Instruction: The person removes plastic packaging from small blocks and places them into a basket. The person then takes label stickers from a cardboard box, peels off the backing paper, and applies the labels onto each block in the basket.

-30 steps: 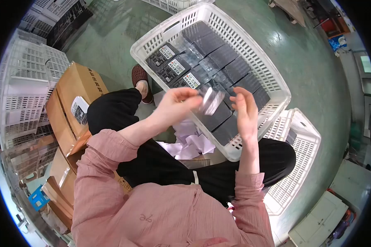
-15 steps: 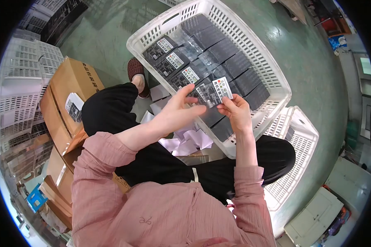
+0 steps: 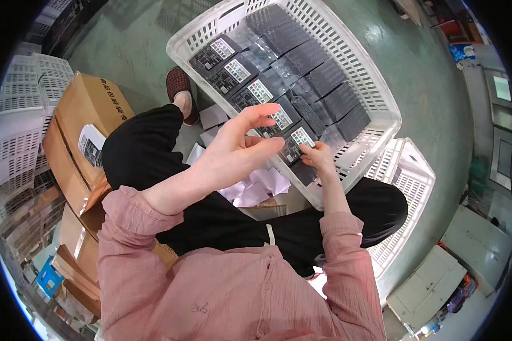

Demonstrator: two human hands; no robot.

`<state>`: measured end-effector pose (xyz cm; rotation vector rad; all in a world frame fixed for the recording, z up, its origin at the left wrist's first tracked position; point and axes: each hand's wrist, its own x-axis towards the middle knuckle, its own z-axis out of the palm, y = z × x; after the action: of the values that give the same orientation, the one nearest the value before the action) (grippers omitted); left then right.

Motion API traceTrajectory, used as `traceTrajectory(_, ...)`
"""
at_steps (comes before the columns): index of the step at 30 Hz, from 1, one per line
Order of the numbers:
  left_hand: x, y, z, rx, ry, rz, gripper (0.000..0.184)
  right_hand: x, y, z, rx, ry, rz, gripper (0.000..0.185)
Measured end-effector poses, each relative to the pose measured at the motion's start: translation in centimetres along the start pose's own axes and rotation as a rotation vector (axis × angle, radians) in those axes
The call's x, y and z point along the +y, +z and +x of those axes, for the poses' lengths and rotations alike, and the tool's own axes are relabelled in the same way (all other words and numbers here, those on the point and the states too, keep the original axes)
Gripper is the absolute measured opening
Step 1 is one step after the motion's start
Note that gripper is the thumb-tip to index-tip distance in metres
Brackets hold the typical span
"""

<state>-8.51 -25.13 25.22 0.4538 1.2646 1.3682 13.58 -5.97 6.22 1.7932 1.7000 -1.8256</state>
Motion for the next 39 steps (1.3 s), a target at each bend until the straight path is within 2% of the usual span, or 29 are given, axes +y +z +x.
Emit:
traceTrajectory(23, -0.4, 0.1, 0.3, -0.029, 0.051, 0.070, 0.052, 0.7, 0.5, 1.5, 0.038, -0.025, -0.141, 0.037)
traceTrajectory(27, 1.1, -0.6, -0.1, -0.016, 0.124, 0.034, 0.048, 0.6, 0.6, 2.1, 0.140, -0.113, -0.346, 0.036)
traceTrajectory(28, 2.5, -1.2, -0.3, 0.060, 0.209, 0.014, 0.046, -0.2, -0.1, 2.0, 0.143, -0.132, -0.606, 0.048)
traceTrajectory(30, 5.5, -4.1, -1.4, 0.284, 0.377, 0.013, 0.039, -1.7, -0.7, 1.1, 0.134, -0.112, -0.900, 0.055)
traceTrajectory(31, 6.2, -6.1, -1.9, 0.439, 0.531, -0.088, 0.035, -1.4, -0.4, 0.9, 0.233, -0.191, -0.971, 0.056)
traceTrajectory(32, 7.3, -7.9, -3.0, 0.611, 0.683, -0.054, 0.033, -1.2, 0.0, 0.7, 0.340, -0.279, -1.032, 0.058)
traceTrajectory(34, 6.8, -13.6, -5.3, 0.939, 0.848, 0.130, 0.033, -1.7, 1.1, 0.1, 0.341, -0.360, -0.999, 0.059)
traceTrajectory(36, 3.0, -21.6, -7.5, 1.216, 0.781, 0.471, 0.036, -0.8, 1.9, 1.5, -0.055, -0.174, -0.493, 0.052)
traceTrajectory(37, 0.6, -25.2, -9.1, 1.394, 0.671, 0.788, 0.039, -0.6, 2.5, 1.3, -0.156, -0.122, -0.317, 0.046)
traceTrajectory(38, -2.7, -29.5, -10.8, 1.491, 0.564, 0.973, 0.045, -0.8, 2.9, 1.1, -0.248, -0.067, -0.140, 0.040)
traceTrajectory(39, -5.2, -31.6, -12.2, 1.569, 0.423, 1.026, 0.048, -1.4, 2.8, 1.3, -0.173, -0.044, -0.086, 0.034)
